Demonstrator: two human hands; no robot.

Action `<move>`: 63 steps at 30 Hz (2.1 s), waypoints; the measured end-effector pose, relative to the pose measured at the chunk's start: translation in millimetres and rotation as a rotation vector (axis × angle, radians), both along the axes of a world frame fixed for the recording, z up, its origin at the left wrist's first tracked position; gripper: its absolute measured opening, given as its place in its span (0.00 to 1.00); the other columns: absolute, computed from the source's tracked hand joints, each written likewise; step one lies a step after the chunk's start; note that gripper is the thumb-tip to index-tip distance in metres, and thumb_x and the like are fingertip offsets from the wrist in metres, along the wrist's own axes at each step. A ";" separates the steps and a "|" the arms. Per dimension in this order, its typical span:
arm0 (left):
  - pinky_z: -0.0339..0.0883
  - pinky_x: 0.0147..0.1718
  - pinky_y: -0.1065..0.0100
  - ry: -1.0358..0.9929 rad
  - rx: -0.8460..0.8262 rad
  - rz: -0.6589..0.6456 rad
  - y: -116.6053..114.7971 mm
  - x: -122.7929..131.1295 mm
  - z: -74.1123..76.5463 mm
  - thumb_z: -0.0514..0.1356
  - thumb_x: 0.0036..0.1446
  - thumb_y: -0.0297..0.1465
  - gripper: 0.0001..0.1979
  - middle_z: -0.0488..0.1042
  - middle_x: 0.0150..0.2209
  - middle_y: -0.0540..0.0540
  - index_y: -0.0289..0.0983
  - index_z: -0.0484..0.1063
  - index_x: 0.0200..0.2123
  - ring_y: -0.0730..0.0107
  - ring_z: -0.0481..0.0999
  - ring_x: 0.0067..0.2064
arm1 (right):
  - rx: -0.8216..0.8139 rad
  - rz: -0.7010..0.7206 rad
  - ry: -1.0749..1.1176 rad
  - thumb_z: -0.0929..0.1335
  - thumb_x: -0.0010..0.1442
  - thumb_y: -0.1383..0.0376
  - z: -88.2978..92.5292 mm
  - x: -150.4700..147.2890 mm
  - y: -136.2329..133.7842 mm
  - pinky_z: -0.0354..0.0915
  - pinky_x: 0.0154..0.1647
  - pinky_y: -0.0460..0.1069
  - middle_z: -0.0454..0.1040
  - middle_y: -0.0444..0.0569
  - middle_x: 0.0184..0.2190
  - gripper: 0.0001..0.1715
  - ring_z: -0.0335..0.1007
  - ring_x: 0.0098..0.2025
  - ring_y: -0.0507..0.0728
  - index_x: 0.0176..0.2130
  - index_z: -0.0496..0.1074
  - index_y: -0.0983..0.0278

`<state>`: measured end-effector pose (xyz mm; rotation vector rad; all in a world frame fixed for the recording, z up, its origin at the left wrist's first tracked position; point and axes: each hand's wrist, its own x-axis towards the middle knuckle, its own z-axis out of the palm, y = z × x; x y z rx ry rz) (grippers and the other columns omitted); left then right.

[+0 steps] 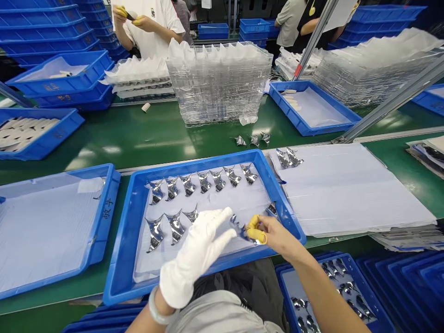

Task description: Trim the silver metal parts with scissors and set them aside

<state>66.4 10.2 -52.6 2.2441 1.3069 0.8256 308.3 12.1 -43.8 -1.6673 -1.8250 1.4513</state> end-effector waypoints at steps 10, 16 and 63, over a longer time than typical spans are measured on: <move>0.77 0.46 0.65 -0.767 -0.617 0.314 -22.0 1.6 17.3 0.69 0.59 0.38 0.15 0.83 0.48 0.44 0.42 0.82 0.49 0.64 0.83 0.43 | 0.281 -0.223 0.692 0.69 0.68 0.52 0.5 -64.0 -32.4 0.54 0.24 0.46 0.69 0.42 0.24 0.17 0.55 0.23 0.50 0.37 0.74 0.63; 0.77 0.41 0.69 -0.902 -0.572 0.428 -25.4 1.9 24.8 0.73 0.54 0.39 0.17 0.85 0.43 0.46 0.42 0.82 0.46 0.67 0.83 0.39 | 1.025 -0.028 0.208 0.63 0.72 0.71 -7.9 -71.6 -48.9 0.67 0.30 0.49 0.81 0.51 0.32 0.11 0.78 0.32 0.57 0.46 0.75 0.63; 0.77 0.46 0.62 -0.992 -0.521 0.670 -25.0 4.4 52.5 0.75 0.50 0.42 0.18 0.85 0.42 0.42 0.37 0.82 0.40 0.59 0.84 0.44 | -0.200 -0.347 1.024 0.77 0.58 0.48 14.0 -80.8 -46.9 0.41 0.18 0.44 0.57 0.36 0.19 0.24 0.40 0.19 0.45 0.30 0.74 0.65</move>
